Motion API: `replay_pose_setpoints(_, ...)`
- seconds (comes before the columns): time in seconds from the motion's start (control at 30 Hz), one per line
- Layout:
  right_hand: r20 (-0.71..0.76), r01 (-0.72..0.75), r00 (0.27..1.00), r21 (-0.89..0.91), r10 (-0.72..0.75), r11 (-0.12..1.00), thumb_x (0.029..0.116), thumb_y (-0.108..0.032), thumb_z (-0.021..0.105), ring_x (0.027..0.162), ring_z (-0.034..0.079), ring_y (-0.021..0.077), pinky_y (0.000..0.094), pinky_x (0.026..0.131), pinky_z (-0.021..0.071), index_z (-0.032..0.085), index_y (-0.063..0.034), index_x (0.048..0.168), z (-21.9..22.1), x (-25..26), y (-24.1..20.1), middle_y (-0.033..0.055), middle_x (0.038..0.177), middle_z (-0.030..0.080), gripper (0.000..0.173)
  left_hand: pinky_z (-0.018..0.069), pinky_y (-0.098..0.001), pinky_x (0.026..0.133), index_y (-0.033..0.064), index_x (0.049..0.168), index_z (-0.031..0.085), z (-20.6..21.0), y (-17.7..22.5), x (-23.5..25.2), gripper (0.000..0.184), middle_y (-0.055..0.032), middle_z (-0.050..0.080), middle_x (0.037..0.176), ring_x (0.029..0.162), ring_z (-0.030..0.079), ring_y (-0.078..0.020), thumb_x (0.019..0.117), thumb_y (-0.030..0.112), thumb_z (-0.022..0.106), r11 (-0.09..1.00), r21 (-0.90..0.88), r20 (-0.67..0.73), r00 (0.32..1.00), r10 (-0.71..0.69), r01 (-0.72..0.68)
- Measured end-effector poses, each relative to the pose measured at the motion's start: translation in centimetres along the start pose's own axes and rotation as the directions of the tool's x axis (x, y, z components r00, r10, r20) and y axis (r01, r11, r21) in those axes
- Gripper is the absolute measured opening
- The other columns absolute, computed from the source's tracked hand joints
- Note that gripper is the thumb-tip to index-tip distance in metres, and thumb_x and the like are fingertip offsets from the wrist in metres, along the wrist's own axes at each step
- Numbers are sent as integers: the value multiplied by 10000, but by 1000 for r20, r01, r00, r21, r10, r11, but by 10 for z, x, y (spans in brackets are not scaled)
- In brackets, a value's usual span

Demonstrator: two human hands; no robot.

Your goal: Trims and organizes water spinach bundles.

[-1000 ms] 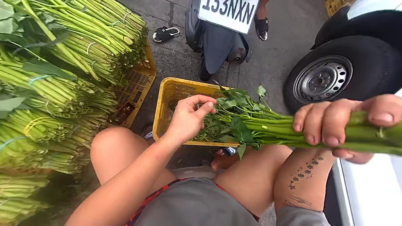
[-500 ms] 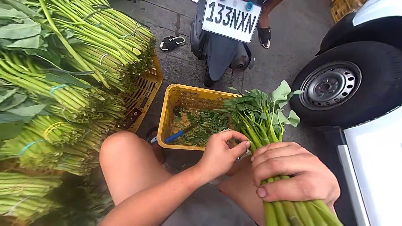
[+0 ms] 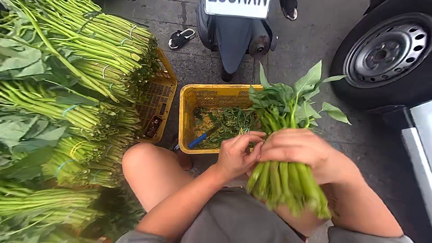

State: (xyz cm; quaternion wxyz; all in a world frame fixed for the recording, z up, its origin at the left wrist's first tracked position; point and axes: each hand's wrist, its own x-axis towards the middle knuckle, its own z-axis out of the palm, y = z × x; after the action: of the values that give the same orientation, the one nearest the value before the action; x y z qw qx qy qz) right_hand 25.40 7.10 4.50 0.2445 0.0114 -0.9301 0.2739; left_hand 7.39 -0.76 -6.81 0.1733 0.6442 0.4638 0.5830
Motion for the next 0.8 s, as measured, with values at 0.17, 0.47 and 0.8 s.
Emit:
replay_pose_setpoints(0.17, -125, -675, 722, -341, 680, 654, 705, -254, 789, 749, 681, 293, 562, 602, 521, 678, -156, 1171, -22, -1, 52, 77, 839, 692, 489, 530, -643, 853, 39, 1073, 712, -44, -127, 13, 592, -214, 716, 1044, 1018, 693, -406, 1089, 516, 364, 392, 751, 104, 491, -865, 532)
replay_pose_setpoints(0.47, 148, -899, 226, -350, 963, 264, 734, -286, 863, 881, 682, 373, 639, 701, 531, 669, -121, 1051, 27, 12, 143, 143, 907, 691, 406, 487, -667, 992, -33, 1290, 619, -34, -279, -70, 433, -267, 605, 1350, 1266, 587, -434, 974, 263, 621, 160, 969, 174, -55, -983, 190)
replay_pose_setpoints(0.8, 293, -928, 95, -320, 951, 191, 717, -415, 913, 972, 674, 373, 645, 780, 528, 685, -80, 1071, 43, 10, 184, 164, 990, 696, 539, 510, -650, 937, -34, 1289, 570, -70, -98, 32, 418, -255, 644, 1252, 1184, 631, -425, 971, 237, 582, 54, 979, 59, -20, -998, 197)
